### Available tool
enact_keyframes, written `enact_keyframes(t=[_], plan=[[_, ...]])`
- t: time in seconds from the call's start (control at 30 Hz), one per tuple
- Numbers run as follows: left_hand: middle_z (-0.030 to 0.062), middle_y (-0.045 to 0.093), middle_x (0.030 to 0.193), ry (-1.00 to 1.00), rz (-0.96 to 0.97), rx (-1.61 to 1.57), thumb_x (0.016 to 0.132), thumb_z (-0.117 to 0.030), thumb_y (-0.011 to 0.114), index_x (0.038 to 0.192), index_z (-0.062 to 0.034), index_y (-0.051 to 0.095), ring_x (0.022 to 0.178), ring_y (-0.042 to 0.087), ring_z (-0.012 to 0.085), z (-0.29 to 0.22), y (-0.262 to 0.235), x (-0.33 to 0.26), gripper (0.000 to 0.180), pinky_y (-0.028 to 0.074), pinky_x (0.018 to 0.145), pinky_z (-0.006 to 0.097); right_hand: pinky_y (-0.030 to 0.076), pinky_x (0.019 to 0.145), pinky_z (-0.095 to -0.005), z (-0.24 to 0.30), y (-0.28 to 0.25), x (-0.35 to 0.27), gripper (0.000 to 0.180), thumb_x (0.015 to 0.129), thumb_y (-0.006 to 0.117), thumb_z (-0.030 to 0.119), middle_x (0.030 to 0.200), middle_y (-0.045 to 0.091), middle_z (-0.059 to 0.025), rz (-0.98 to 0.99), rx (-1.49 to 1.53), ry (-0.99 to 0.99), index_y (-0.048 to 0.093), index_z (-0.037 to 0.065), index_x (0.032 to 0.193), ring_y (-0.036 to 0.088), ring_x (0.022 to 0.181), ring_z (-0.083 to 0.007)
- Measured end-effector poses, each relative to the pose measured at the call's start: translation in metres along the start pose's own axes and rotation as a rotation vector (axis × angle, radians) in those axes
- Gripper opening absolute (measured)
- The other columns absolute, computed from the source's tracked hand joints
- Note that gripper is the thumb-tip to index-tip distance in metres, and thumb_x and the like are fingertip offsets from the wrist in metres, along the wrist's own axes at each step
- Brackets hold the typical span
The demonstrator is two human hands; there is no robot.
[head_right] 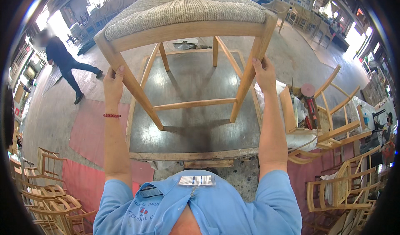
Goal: The person wipes wooden chair legs with a white cloth and uses a red orbital sander on the chair frame. They move chairs around the workshop floor, lift and reposition them, and continue sanding and wiping different chairs.
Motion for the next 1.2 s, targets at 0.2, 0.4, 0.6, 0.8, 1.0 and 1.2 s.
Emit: enact_keyframes(t=[0.2,0.4,0.6,0.8,1.0,1.2], plan=[[0.0116,0.068,0.098,0.028,-0.007,0.047,0.095,-0.030,0.062,0.117,0.0035,0.060,0.090,0.062,0.0157,-0.009,0.007,0.011,0.040,0.048,0.079,0.030,0.042,0.092,-0.0295,-0.013,0.003,-0.001,0.042,0.094,0.063,0.030,0.107,0.063,-0.0066,-0.041,-0.017,-0.007,0.059,-0.002,0.120,0.055,0.101,-0.0152],[0.0108,0.067,0.097,-0.068,0.044,0.052,0.094,-0.024,0.060,0.118,0.0024,0.060,0.089,0.061,0.0157,-0.013,0.017,0.011,0.036,0.048,0.080,0.031,0.042,0.093,-0.0291,-0.026,-0.005,-0.010,0.040,0.094,0.064,0.026,0.111,0.062,-0.0060,-0.037,0.122,-0.018,0.058,-0.002,0.122,0.055,0.103,-0.0149],[0.0094,0.066,0.101,-0.078,0.090,-0.074,0.093,-0.020,0.062,0.122,0.0048,0.057,0.093,0.061,0.0159,-0.012,0.016,0.012,0.038,0.048,0.084,0.030,0.042,0.094,-0.0289,-0.025,-0.005,-0.007,0.047,0.093,0.068,0.029,0.114,0.063,-0.0073,-0.009,0.137,0.057,0.057,-0.003,0.125,0.056,0.105,-0.0156],[0.0083,0.065,0.102,-0.079,0.076,-0.089,0.093,-0.019,0.062,0.121,0.0051,0.057,0.092,0.061,0.0152,-0.006,0.021,0.015,0.037,0.049,0.082,0.030,0.043,0.092,-0.0277,-0.013,0.000,-0.011,0.044,0.094,0.066,0.025,0.114,0.063,-0.0072,-0.064,0.196,0.032,0.057,-0.004,0.126,0.056,0.105,-0.0146],[0.0075,0.064,0.105,-0.091,0.029,-0.127,0.095,-0.016,0.059,0.122,0.0049,0.056,0.091,0.060,0.0146,0.004,0.022,0.017,0.035,0.048,0.083,0.029,0.045,0.092,-0.0283,-0.038,0.003,-0.025,0.041,0.094,0.063,0.021,0.114,0.063,-0.0092,-0.048,0.112,0.113,0.057,-0.004,0.126,0.057,0.105,-0.0138],[0.0112,0.058,0.119,-0.129,-0.057,-0.280,0.097,-0.016,0.056,0.130,0.0048,0.049,0.108,0.055,0.0185,0.078,0.051,-0.035,0.039,0.045,0.092,0.031,0.048,0.094,-0.0359,-0.168,-0.025,-0.206,0.049,0.089,0.066,0.027,0.117,0.066,-0.0181,0.163,-0.227,0.569,0.057,-0.004,0.126,0.062,0.109,-0.0267]])
Point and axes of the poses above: each hand's wrist, its own x-axis towards the middle knuckle, its own y-axis out of the palm, z = x × y, the point moved 5 cm from there along x, towards the middle knuckle
